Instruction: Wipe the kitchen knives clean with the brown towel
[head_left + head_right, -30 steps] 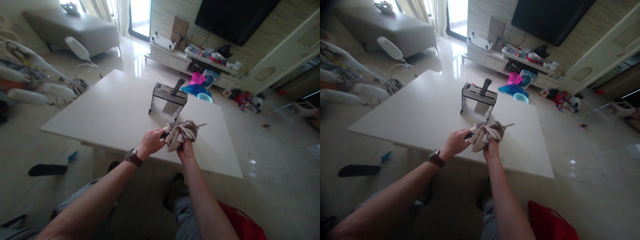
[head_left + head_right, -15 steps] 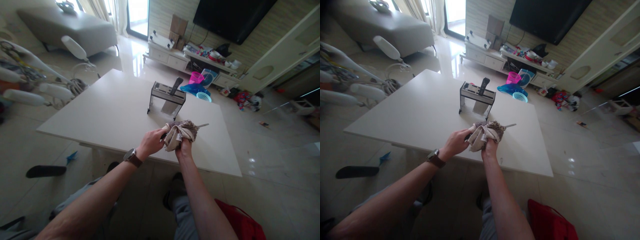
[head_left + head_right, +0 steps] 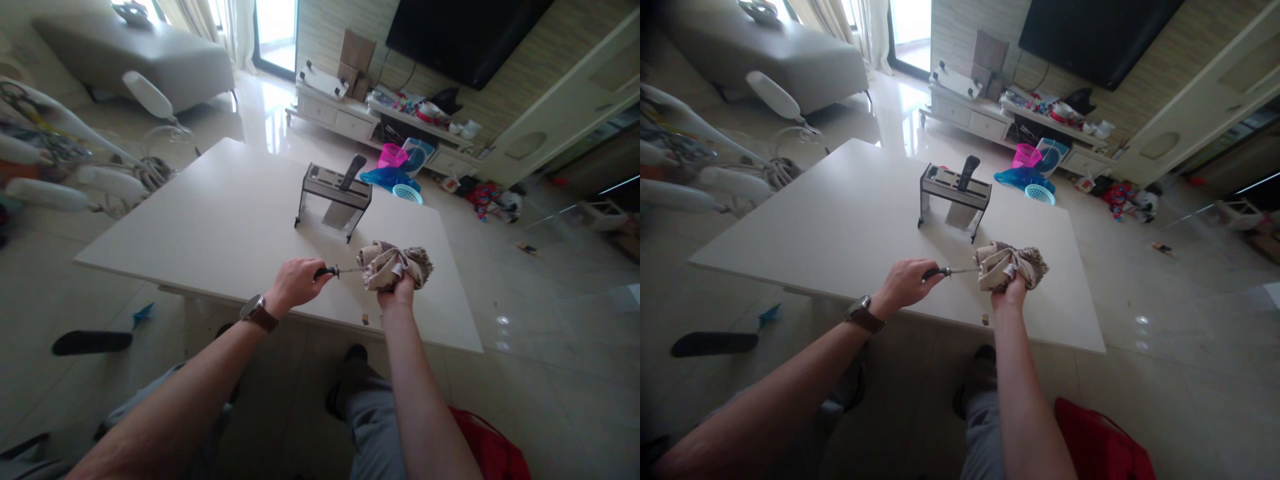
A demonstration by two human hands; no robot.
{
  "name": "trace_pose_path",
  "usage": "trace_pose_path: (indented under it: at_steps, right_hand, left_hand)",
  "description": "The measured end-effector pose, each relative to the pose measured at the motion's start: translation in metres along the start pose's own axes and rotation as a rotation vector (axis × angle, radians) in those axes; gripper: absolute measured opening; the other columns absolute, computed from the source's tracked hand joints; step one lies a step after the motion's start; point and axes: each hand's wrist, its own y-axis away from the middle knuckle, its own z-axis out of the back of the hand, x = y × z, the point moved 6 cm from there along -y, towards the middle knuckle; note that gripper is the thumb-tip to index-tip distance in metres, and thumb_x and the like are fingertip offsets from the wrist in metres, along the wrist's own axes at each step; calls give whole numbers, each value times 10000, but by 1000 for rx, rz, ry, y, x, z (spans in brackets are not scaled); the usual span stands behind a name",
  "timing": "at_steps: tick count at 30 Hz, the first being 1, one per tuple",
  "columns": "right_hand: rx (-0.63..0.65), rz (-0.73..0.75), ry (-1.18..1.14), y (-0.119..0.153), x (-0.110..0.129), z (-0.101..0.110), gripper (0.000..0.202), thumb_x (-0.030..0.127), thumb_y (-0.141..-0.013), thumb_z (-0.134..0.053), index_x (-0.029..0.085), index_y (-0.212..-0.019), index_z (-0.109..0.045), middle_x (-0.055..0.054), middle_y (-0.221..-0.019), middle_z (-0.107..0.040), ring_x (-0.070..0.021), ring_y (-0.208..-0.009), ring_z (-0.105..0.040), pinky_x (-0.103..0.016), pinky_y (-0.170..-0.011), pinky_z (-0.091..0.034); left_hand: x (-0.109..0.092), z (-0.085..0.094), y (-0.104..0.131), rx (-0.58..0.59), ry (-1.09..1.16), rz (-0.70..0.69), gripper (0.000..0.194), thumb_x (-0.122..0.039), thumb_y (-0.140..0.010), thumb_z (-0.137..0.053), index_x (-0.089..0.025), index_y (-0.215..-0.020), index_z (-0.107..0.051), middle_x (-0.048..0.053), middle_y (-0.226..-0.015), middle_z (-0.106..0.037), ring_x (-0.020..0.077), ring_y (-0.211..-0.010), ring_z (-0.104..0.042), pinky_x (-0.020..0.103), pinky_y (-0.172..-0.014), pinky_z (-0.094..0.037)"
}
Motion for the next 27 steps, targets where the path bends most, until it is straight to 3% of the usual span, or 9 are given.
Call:
trace_pose_path:
  at_steps: [5, 14, 17, 21, 27]
  right_hand:
    - [-115, 41, -56, 3, 14, 1, 264, 382, -847, -631, 215, -1029, -723, -17, -987, -800, -181, -900, -764, -368, -826, -640]
    - [-63, -16, -38, 10, 14, -11, 280, 398, -826, -706, 253, -1065, -718, 23, -1029, -797, -163, -988, -742, -347, -891, -617]
    - [-67, -26, -12, 17, 5, -17, 296, 375, -788, -754, 243, -1050, -711, 24, -1032, -790, -162, -978, -733, -352, -909, -607]
    - [33, -58, 76, 35, -17, -39, 360, 355, -719, -822, 230, -1032, -695, 20, -1029, -781, -165, -959, -725, -351, -928, -597]
    - [93, -102, 120, 58, -45, -62, 350, 332, -697, -827, 223, -1006, -706, 24, -960, -774, -174, -891, -717, -360, -914, -598]
  left_hand:
    - [5, 4, 1, 11, -35, -11, 319, -449, -978, -533, -230, -868, -737, 65, -846, -753, 221, -766, -658, 327, -609, -280]
    - [14, 4, -2, -18, 90, 87, 393, -444, -973, -497, -229, -756, -744, 60, -693, -707, 188, -635, -575, 321, -591, -236]
    - [13, 3, -3, -43, 225, 93, 408, -423, -967, -494, -210, -698, -715, 43, -623, -666, 164, -578, -535, 307, -584, -252]
    - [12, 0, -5, -104, 384, 118, 414, -413, -974, -474, -191, -709, -701, 22, -595, -640, 142, -555, -507, 282, -578, -275]
    - [7, -3, -6, -153, 411, 111, 439, -428, -985, -464, -179, -698, -684, 27, -627, -656, 134, -568, -488, 278, -575, -264]
